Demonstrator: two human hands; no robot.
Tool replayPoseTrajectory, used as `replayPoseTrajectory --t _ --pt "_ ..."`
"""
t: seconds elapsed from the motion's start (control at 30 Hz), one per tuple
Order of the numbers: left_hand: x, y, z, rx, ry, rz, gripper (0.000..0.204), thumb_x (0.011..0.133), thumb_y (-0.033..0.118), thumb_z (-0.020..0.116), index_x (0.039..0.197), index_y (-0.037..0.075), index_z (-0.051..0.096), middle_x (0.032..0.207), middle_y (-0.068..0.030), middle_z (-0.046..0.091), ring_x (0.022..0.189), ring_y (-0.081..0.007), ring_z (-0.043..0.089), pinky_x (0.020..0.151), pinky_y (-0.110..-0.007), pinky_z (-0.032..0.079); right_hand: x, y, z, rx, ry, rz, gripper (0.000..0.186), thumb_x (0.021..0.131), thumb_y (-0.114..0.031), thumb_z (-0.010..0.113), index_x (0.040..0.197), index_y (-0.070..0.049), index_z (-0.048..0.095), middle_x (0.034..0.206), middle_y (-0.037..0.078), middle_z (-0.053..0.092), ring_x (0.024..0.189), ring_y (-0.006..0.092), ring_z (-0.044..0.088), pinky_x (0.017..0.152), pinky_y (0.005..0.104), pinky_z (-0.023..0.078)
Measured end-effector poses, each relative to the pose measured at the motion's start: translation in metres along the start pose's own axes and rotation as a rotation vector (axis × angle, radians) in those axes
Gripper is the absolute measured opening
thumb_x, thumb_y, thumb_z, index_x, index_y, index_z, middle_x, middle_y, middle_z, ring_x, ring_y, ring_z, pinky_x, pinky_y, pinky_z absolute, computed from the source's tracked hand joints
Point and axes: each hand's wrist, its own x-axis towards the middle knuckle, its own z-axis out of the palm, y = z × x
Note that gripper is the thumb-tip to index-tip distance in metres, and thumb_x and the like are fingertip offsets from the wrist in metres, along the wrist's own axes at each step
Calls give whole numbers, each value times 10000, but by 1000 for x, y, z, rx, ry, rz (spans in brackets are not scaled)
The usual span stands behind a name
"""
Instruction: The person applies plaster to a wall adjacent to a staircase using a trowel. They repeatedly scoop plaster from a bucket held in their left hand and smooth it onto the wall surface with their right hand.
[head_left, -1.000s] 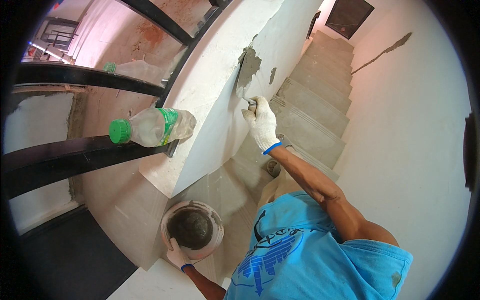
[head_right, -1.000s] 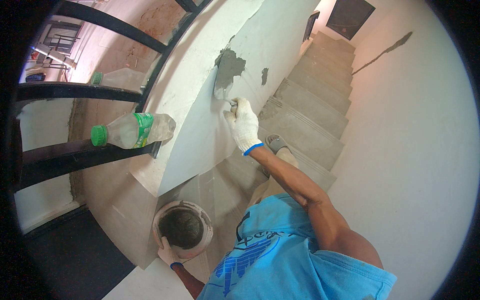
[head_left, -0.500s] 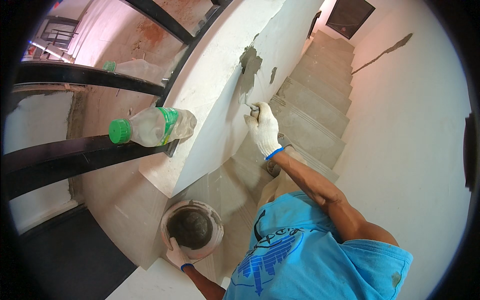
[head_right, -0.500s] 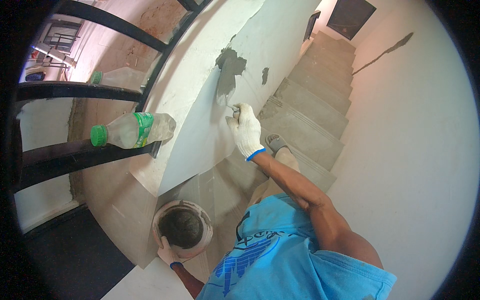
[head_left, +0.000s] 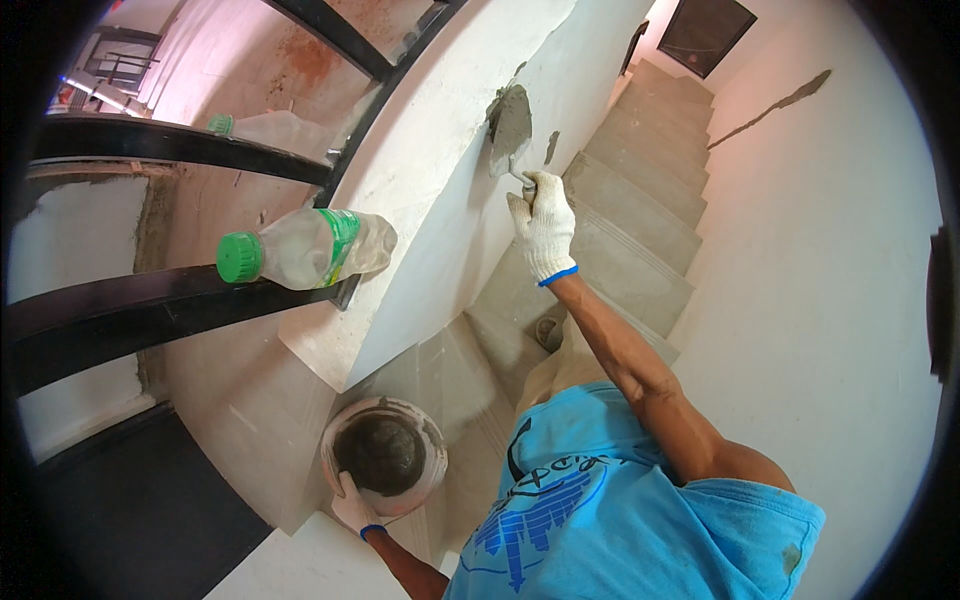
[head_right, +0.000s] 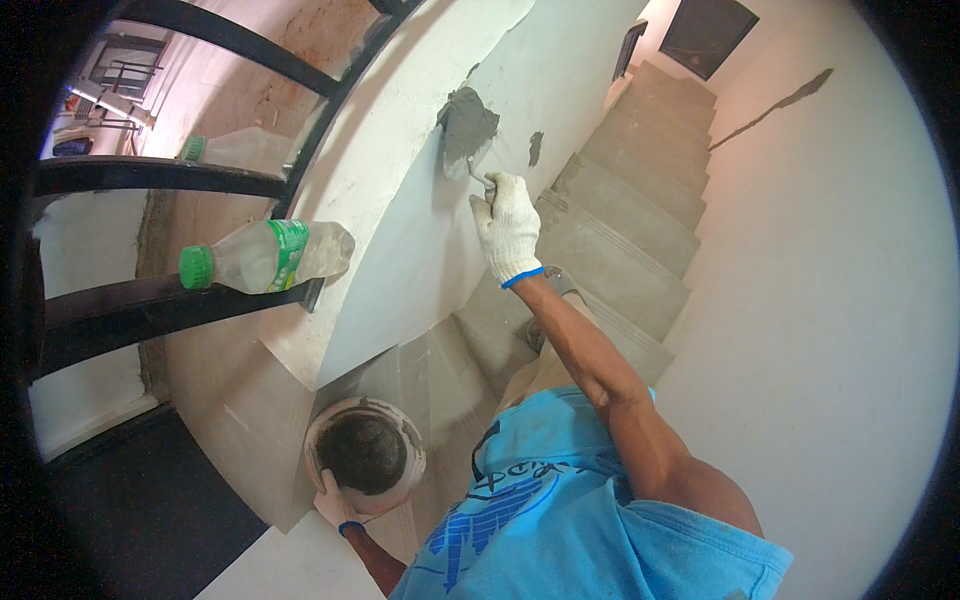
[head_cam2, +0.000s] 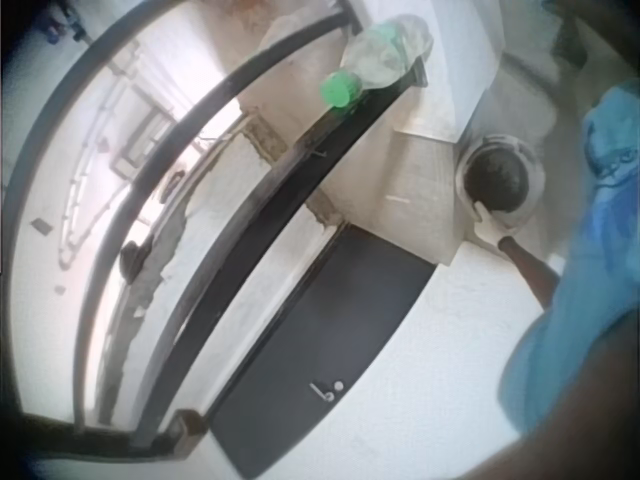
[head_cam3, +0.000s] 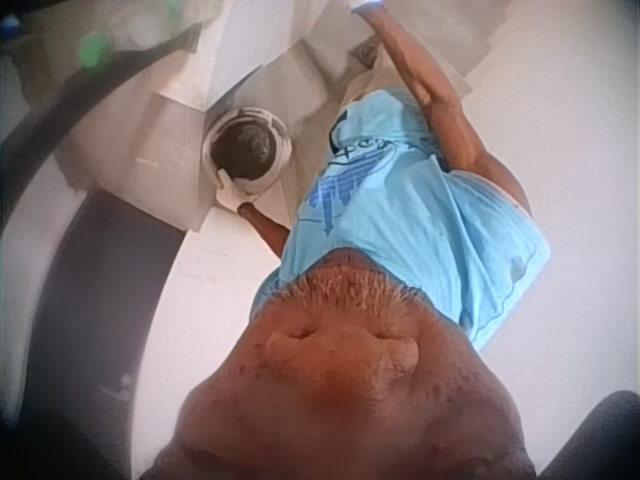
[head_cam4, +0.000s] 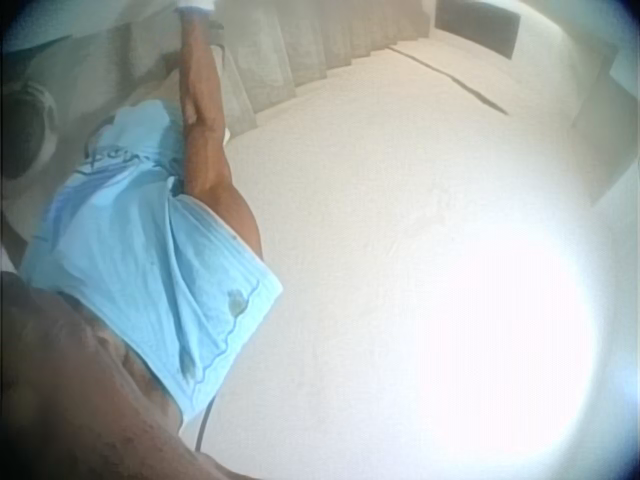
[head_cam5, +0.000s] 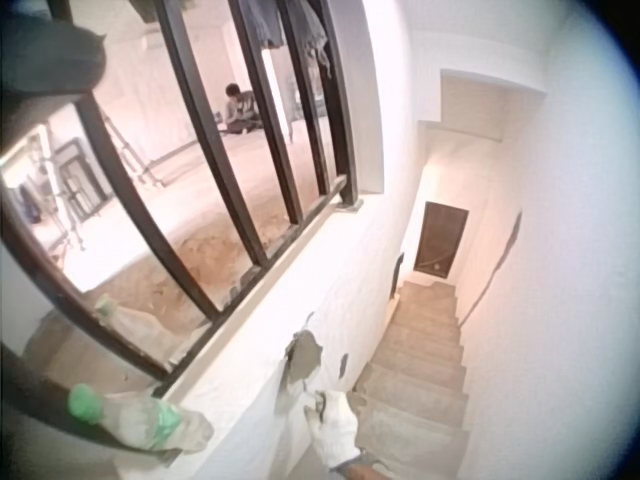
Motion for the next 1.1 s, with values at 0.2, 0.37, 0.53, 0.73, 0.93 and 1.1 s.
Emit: replayPoseTrajectory --t 0.2,0.37,0.53,0.73,0.93,1.1 --pt "1 -7 -3 -17 -11 20 580 1007 396 644 1194 -152 689 1044 -177 760 914 -237 675 852 -386 523 11 4 2 -29 5 -16 389 842 -128 788 1188 -67 620 972 117 599 840 286 663 723 419 539" --pt "0 -1 -2 -14 -9 28 582 1007 398 646 1198 -150 689 1059 -179 765 930 -237 683 863 -380 522 22 16 6 -74 51 -85 370 840 -125 791 1169 -75 628 952 112 598 834 291 658 717 421 539" --pt "-2 -1 1 -10 41 46 556 996 375 638 1145 -159 690 963 -216 759 849 -246 677 806 -404 527 28 16 4 -114 34 -134 360 835 -120 791 1154 -81 629 952 116 598 863 308 651 721 433 539" --pt "-2 4 0 5 35 43 545 1000 371 635 1123 -156 695 933 -196 753 830 -235 665 789 -396 527 34 23 3 -127 53 -158 357 833 -107 788 1150 -73 627 962 124 606 906 323 648 745 441 539" --pt "-5 11 0 1 34 18 541 1004 366 631 1125 -157 693 928 -179 747 828 -222 657 789 -384 527 43 30 0 -133 55 -173 348 837 -116 786 1145 -72 629 984 125 619 916 326 648 758 446 540" --pt "-3 7 0 -18 21 2 545 1004 365 630 1143 -160 686 962 -177 747 855 -221 657 807 -377 524 53 40 1 -166 57 -187 352 834 -126 788 1144 -78 630 989 124 618 923 325 649 757 446 543"
